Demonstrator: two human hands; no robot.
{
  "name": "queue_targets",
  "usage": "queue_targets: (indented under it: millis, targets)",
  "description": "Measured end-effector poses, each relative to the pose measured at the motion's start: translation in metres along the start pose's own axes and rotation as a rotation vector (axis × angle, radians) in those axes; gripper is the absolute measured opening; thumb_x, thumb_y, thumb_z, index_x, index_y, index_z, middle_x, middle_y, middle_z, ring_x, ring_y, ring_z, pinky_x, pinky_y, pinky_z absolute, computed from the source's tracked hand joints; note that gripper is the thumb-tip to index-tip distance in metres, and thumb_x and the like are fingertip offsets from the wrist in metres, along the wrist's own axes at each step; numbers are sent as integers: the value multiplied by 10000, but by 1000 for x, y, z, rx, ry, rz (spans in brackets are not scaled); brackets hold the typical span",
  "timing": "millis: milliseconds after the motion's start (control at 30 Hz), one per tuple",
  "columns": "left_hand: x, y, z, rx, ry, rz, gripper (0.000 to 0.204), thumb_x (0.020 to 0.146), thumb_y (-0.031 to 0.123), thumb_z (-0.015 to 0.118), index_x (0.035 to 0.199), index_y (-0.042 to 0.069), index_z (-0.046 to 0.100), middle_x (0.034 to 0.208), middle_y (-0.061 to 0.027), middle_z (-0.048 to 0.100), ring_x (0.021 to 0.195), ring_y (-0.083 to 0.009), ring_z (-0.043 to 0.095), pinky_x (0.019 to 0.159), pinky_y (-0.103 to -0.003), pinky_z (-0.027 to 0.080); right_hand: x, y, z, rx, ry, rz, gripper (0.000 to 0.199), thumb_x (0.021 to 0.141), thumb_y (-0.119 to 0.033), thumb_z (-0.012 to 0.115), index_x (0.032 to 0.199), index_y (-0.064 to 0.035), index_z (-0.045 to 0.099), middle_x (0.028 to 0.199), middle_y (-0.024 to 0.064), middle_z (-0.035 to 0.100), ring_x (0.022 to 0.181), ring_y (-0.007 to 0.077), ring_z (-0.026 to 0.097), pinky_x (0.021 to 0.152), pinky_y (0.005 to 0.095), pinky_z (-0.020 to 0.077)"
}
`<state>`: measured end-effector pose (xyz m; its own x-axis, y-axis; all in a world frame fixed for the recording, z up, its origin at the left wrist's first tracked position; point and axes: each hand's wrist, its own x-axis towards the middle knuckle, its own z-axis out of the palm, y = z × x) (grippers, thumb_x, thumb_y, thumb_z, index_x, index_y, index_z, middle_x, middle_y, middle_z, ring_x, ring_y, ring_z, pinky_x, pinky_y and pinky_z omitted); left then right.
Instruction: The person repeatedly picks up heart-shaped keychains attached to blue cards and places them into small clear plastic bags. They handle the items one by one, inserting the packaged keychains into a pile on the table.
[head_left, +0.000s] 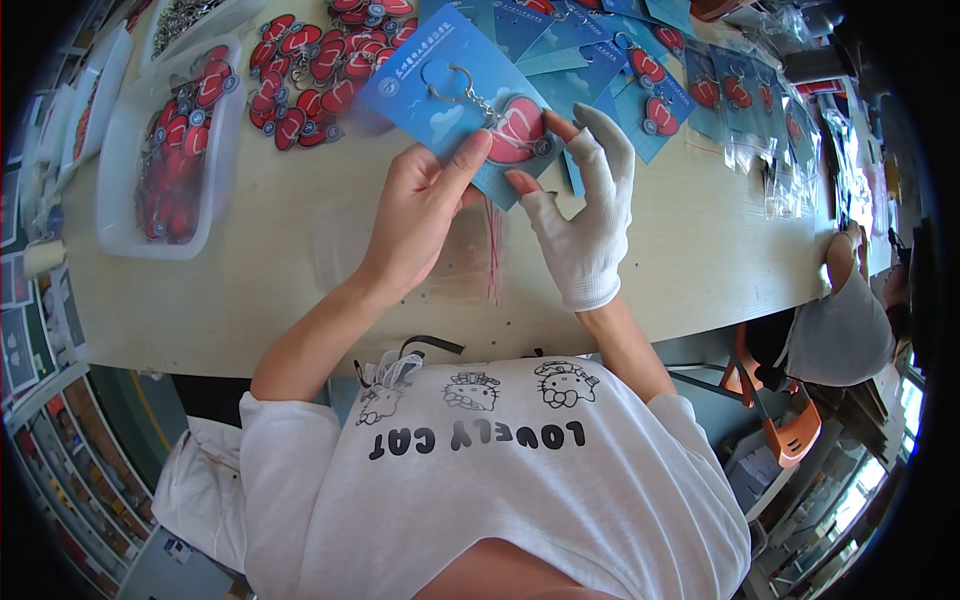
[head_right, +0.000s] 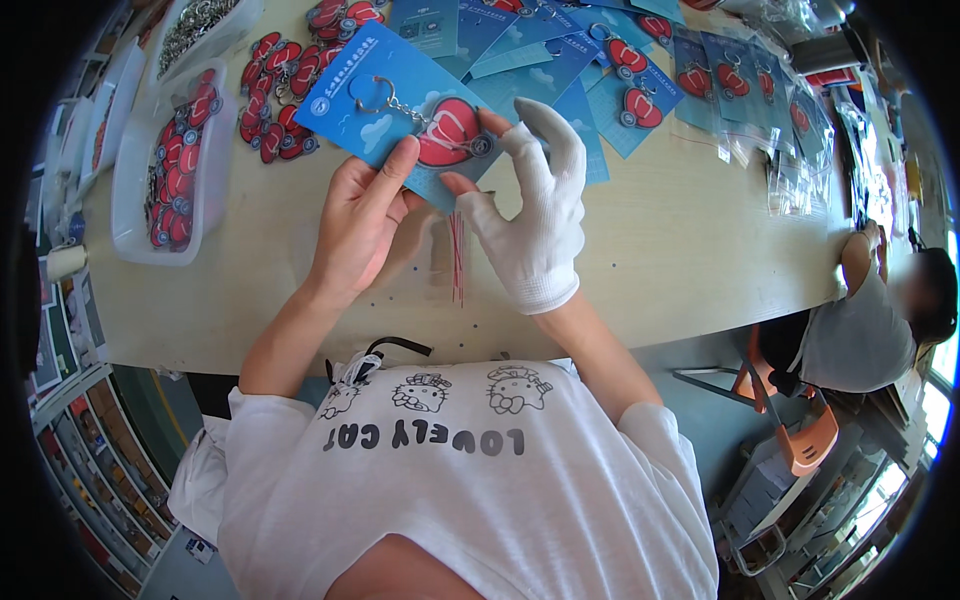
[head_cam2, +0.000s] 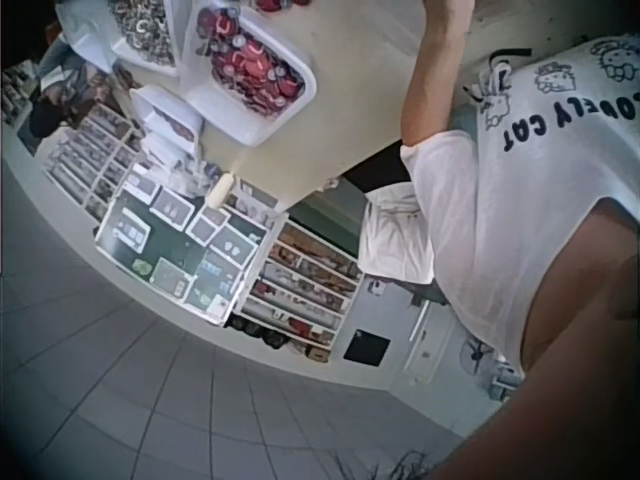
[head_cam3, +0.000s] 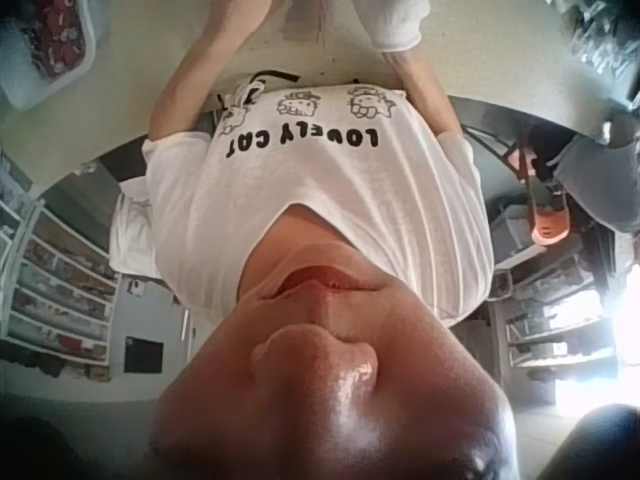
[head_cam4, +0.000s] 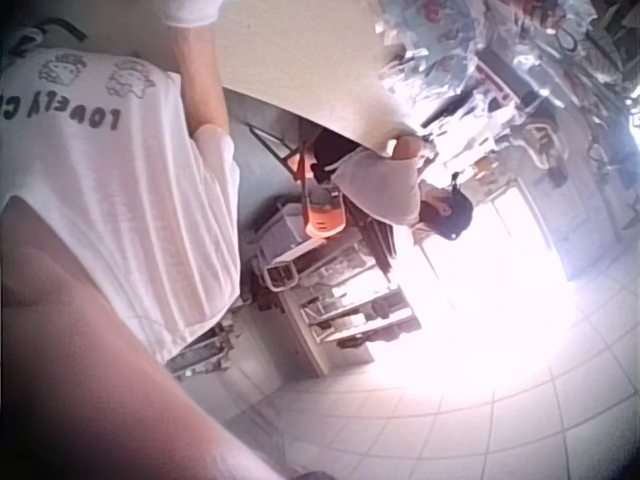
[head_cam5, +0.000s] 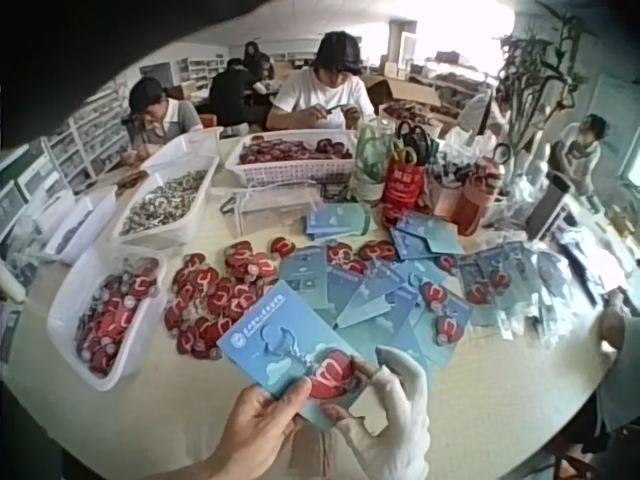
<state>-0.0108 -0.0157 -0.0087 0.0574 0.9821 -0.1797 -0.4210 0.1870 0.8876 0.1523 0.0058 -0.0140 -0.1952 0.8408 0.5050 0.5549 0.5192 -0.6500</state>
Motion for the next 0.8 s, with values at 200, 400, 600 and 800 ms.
queue_targets:
  millis: [200,400,600,800]
  targets:
    - [0,-1,5,-16,-66,50,268,988,230,499,1115,14,592,1087,-76,641,953,-131,621,846,-308,499,10,-13,1,273,30,332,419,683,-80,778,1048,-36,578,1237,136,489,1068,255,518,902,355,447]
    - [1,3,3,-191,30,-33,330,989,319,481,1166,46,537,1139,-66,617,988,-148,617,853,-312,498,9,0,-11,313,52,134,304,679,10,724,948,-58,600,1142,112,566,1018,237,540,863,349,436]
    - [-2,15,12,-261,0,-90,364,988,348,477,1142,27,550,1123,-70,616,1008,-149,609,908,-330,478,14,15,-10,-210,294,-532,364,628,-138,836,905,-234,620,984,-34,652,929,231,580,770,330,410]
    - [0,4,6,-231,-34,41,368,999,338,452,1146,11,537,1112,-76,614,1017,-153,604,919,-328,475,11,-7,-27,127,67,-67,293,714,-3,738,964,-114,634,916,-6,658,852,144,592,713,264,429]
